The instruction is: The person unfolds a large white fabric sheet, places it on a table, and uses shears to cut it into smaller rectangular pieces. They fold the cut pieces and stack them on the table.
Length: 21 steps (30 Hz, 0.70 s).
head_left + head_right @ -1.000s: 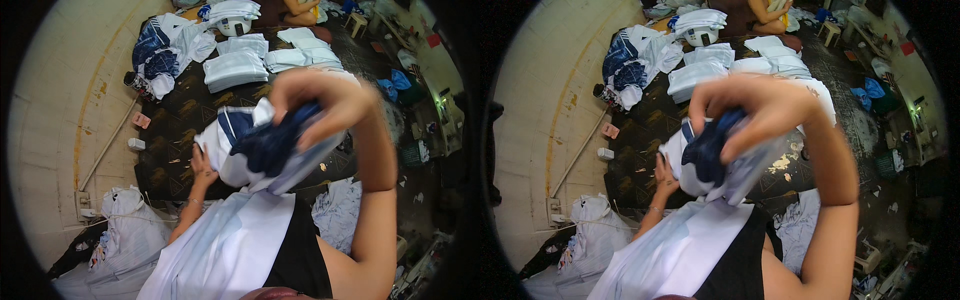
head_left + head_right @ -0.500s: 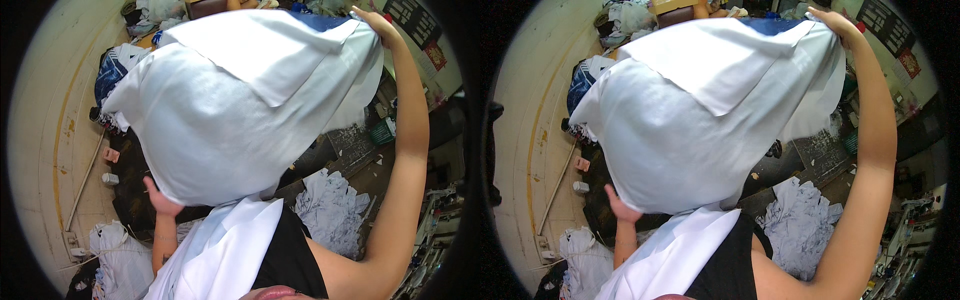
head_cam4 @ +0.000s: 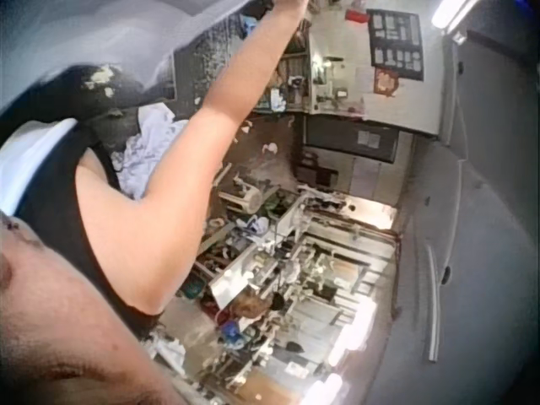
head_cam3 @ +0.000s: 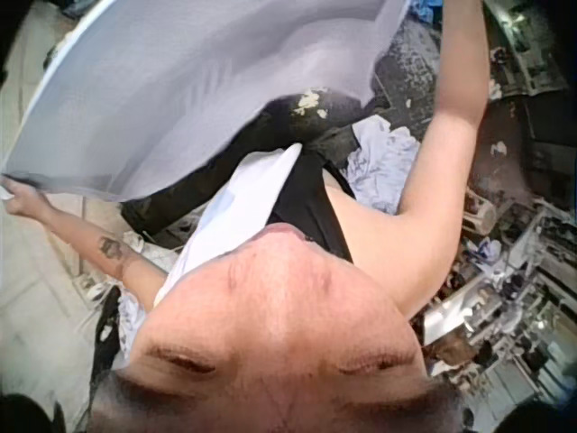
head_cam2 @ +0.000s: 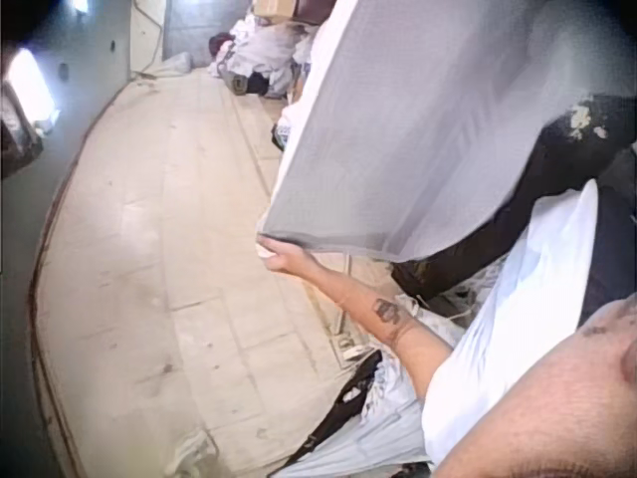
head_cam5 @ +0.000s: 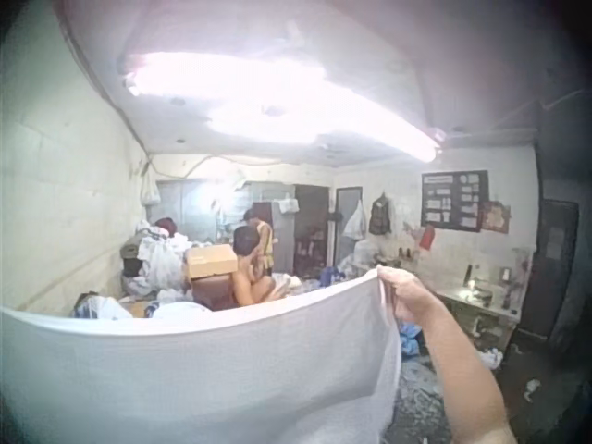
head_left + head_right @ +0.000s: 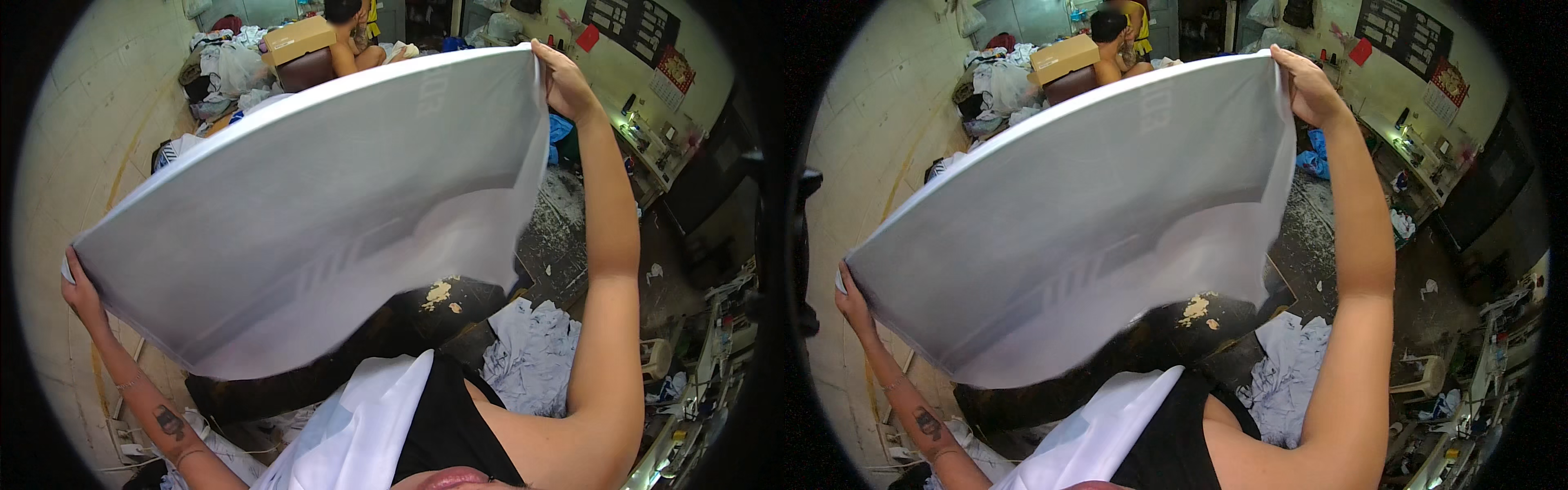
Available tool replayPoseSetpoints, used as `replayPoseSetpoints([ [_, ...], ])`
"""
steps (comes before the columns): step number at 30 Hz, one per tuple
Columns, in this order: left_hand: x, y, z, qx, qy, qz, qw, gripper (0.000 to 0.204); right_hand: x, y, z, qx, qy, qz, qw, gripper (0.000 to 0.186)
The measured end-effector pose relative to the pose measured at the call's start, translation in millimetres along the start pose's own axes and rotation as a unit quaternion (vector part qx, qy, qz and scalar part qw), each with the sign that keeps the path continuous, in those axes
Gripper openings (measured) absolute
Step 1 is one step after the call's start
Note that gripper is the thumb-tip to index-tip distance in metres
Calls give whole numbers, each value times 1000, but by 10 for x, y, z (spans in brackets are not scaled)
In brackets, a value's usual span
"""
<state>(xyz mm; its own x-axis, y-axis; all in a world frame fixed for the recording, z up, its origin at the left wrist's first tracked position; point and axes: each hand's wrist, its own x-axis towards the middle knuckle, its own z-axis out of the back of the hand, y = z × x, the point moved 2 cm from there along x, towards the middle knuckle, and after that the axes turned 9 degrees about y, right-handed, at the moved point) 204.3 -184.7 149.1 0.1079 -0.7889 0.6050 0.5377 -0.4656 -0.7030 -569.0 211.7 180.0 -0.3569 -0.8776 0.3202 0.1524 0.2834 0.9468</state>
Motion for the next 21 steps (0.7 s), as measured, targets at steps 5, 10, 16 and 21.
replayPoseSetpoints([
  [5, 951, 260, 18, -132, 59, 63, 987, 66, 60, -22, -205, 11, -16, 85, 996, 35],
  [10, 1129, 251, 8, -365, 263, 205, 869, 70, 9, 76, -325, -60, -4, 134, 989, 29],
  [16, 1019, -72, 206, 56, 368, -73, 925, 55, -7, 398, -281, -336, 11, 229, 914, 22],
  [21, 1107, 70, 293, 172, 304, -33, 936, 30, -49, 641, -365, -501, -17, 356, 789, 18],
])
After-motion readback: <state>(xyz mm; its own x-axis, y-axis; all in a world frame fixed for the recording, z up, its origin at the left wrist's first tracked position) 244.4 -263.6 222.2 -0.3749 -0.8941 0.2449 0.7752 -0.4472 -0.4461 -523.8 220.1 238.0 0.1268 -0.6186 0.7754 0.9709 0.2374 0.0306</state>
